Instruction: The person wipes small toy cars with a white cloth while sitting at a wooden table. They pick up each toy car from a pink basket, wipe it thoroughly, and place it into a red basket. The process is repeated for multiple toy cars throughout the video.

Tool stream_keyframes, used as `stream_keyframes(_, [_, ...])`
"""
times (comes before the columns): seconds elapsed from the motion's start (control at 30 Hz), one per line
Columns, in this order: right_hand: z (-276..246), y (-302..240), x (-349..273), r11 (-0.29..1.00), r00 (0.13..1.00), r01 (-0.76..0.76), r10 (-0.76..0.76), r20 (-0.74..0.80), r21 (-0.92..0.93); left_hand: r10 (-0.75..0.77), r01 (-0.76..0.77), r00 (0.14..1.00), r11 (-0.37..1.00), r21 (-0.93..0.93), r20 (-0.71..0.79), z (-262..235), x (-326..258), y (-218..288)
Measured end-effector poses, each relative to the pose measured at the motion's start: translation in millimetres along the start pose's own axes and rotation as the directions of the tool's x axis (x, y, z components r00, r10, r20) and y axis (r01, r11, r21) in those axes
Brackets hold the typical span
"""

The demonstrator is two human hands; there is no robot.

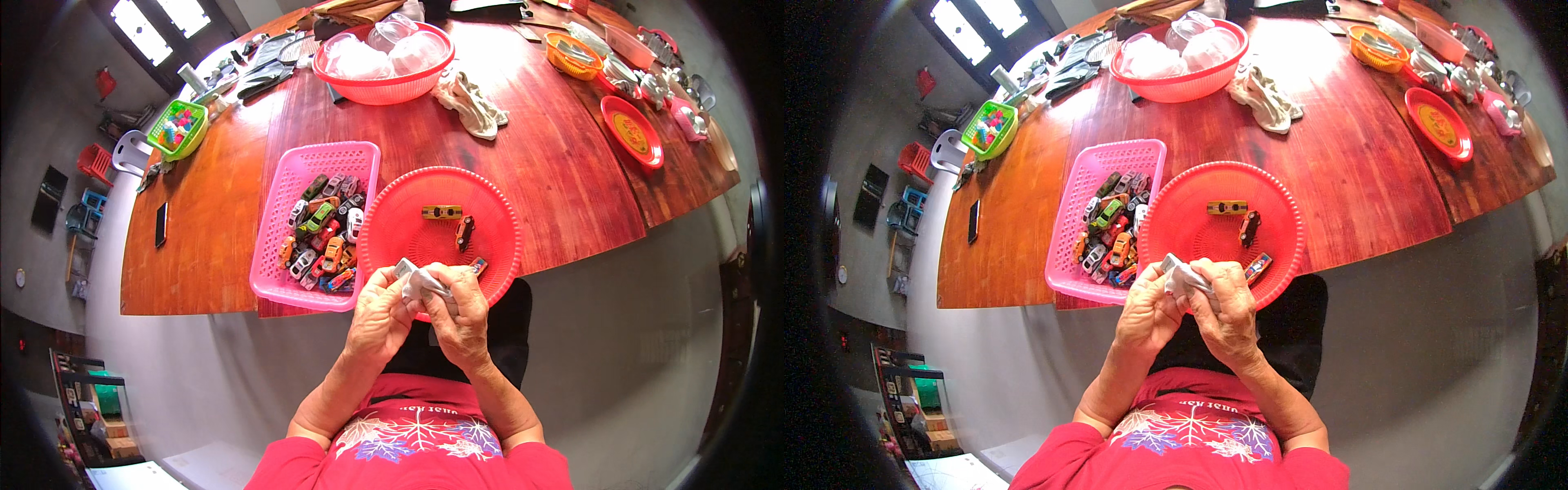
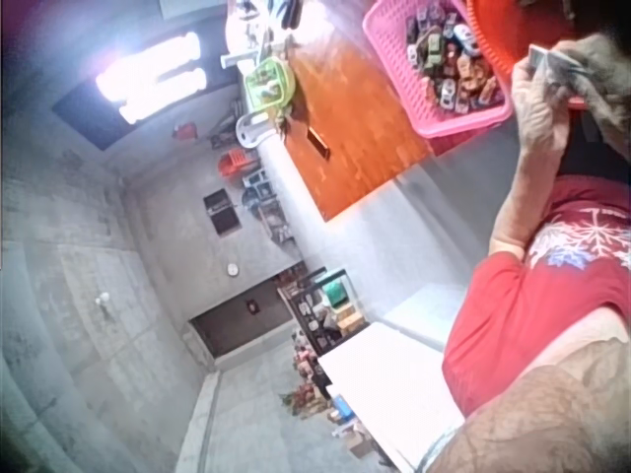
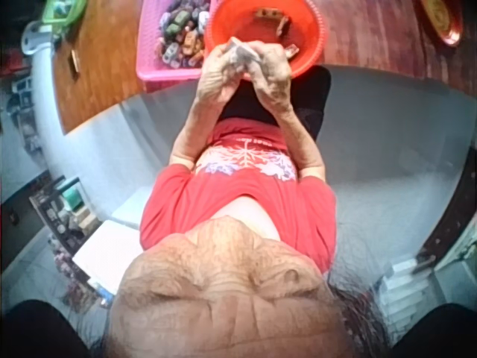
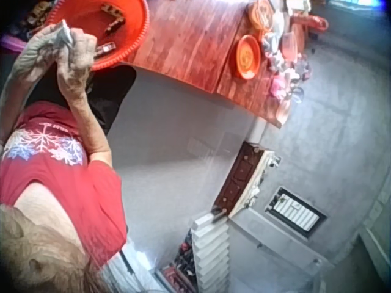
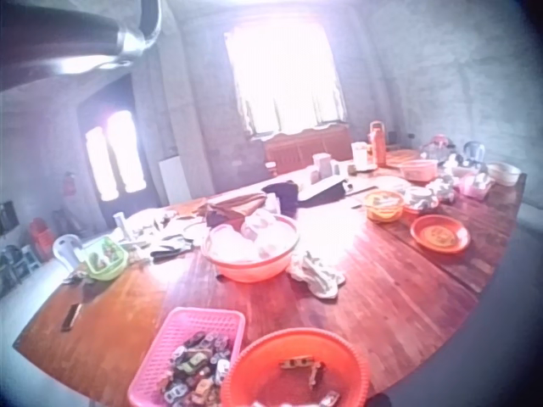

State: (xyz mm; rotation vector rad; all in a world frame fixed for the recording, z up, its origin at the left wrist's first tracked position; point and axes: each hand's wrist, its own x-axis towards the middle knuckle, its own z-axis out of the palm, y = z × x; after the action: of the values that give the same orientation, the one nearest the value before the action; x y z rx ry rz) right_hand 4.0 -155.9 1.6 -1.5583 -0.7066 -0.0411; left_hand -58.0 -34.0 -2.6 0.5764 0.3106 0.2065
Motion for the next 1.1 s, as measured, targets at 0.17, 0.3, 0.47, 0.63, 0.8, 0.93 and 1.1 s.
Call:
stream_keyframes(0.17, [1.6, 10.0, 1.3, 0.995, 0.989, -0.087, 0.092, -0.118, 0.046, 0.038, -0.031, 0.998, 0.991, 0.127, -0.047, 15.2, -2.5, 3.6])
stream_keyframes(0.3, [-4.8, -20.6, 13.5, 0.668, 0.833, -0.466, 0.553, 0.033, 0.58, 0.055, -0.048, 0.997, 0.993, 0.111, -0.059, 11.6, -2.5, 8.3])
stream_keyframes(0.47, [1.5, 2.7, 1.9, 0.966, 0.971, 0.237, -0.236, 0.02, -0.103, 0.036, -0.038, 0.999, 0.996, -0.075, -0.024, 2.9, -1.5, 1.6])
stream_keyframes(0.63, [0.6, 10.3, 11.1, 0.977, 0.973, 0.208, -0.202, -0.106, 0.048, -0.145, 0.145, 0.989, 0.987, -0.062, 0.006, 7.6, -5.1, -0.1])
stream_keyframes(0.8, [-0.7, 10.1, 4.7, 0.739, 0.906, -0.346, 0.423, 0.002, 0.578, -0.251, 0.258, 0.965, 0.961, -0.105, 0.072, 7.5, -10.5, -2.2])
stream_keyframes(0.93, [-2.9, 8.6, 8.6, 0.601, 0.899, -0.318, 0.438, 0.031, 0.733, -0.287, 0.291, 0.957, 0.935, -0.204, 0.051, 3.7, -9.5, -4.5])
stream_keyframes(1.1, [-3.8, 0.0, 8.9, 0.983, 0.983, 0.182, -0.182, 0.017, -0.001, -0.17, 0.182, 0.981, 0.976, -0.122, 0.097, -0.6, -11.2, -9.0])
